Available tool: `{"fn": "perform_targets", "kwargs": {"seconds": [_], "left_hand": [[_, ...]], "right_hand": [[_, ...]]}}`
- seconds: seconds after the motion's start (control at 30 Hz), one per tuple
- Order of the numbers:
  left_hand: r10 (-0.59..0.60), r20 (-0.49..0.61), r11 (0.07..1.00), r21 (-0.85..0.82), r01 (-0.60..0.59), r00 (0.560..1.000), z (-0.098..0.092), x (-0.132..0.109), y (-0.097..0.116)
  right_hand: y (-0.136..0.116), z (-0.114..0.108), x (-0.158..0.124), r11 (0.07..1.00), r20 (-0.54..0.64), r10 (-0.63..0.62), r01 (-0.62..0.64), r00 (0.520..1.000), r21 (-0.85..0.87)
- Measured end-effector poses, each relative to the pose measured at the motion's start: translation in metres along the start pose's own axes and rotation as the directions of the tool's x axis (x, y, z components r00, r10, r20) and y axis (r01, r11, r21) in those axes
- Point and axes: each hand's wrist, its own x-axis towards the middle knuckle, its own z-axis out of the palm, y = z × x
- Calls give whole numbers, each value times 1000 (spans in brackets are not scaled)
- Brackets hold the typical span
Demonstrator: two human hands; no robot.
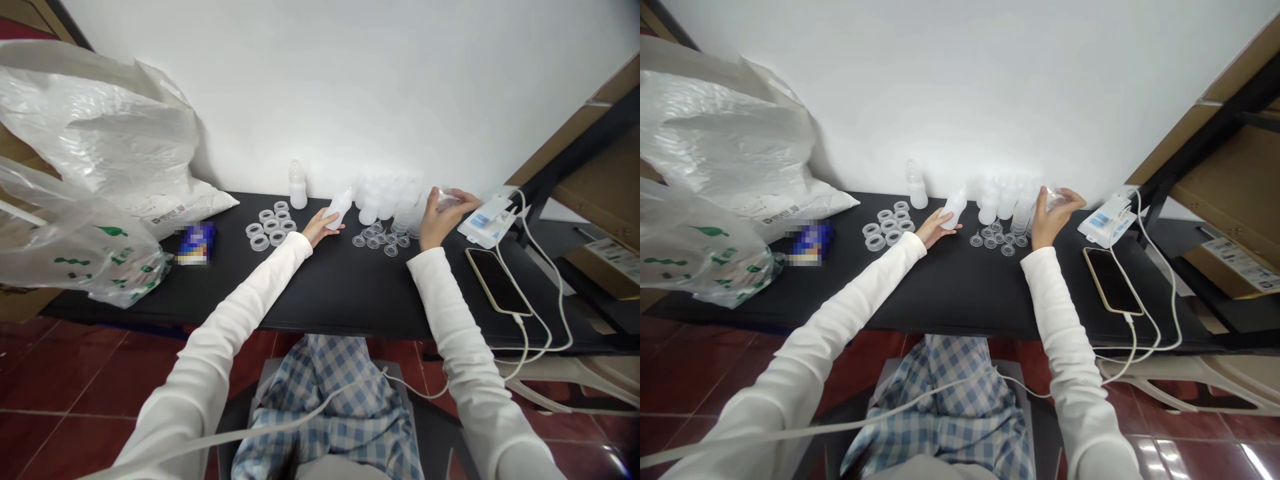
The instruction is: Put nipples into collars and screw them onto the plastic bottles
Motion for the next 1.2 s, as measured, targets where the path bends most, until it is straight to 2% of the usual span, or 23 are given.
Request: {"fn": "perform_targets", "kwargs": {"seconds": [0.1,0.23,0.27,0.33,0.4,0.47,0.53,0.67,0.73,0.77,0.8,0.87,0.93,1.0,1.1,1.2], "left_hand": [[-41,5,999,4,41,999,1,0,1],[-68,-26,998,0,68,997,1,1,2],[-72,-30,997,-2,72,997,1,1,2],[-81,-32,997,-5,81,996,1,2,2],[-87,-32,996,-8,86,996,0,2,2],[-83,-30,997,-8,83,996,0,2,2],[-71,-19,997,3,72,997,-1,2,2],[-31,8,996,79,30,999,-2,2,-2],[61,-12,981,185,-58,998,-1,0,-4],[154,-25,952,271,-141,988,0,-1,-5],[271,-25,895,376,-242,962,2,-3,-6],[508,45,689,578,-437,860,5,-8,-7],[655,175,450,691,-566,735,8,-12,-8],[729,270,259,742,-619,629,8,-14,-10],[790,361,16,795,-606,495,-1,-9,-14],[783,490,-190,775,-603,384,-15,1,-17]], "right_hand": [[12,-8,12,994,-34,51,-54,998,-95],[23,-14,17,995,12,41,-40,999,-88],[26,-14,16,996,58,21,-16,998,-87],[31,-9,12,992,223,-26,54,974,-118],[37,-4,7,976,425,-32,119,905,-180],[40,1,1,961,515,17,128,857,-245],[38,2,-2,956,503,46,108,863,-272],[28,-3,-1,969,339,7,77,941,-234],[21,-6,0,975,238,-28,79,971,-206],[17,-6,0,978,200,-53,91,978,-187],[12,-7,-2,980,179,-87,116,980,-162],[-1,-5,-8,976,210,-178,200,961,-88],[-17,-2,-19,956,337,-289,289,896,53],[-36,1,-31,937,464,-344,273,816,216],[-60,3,-47,941,557,-186,-17,810,338],[-75,5,-56,844,599,4,-325,801,428]]}}
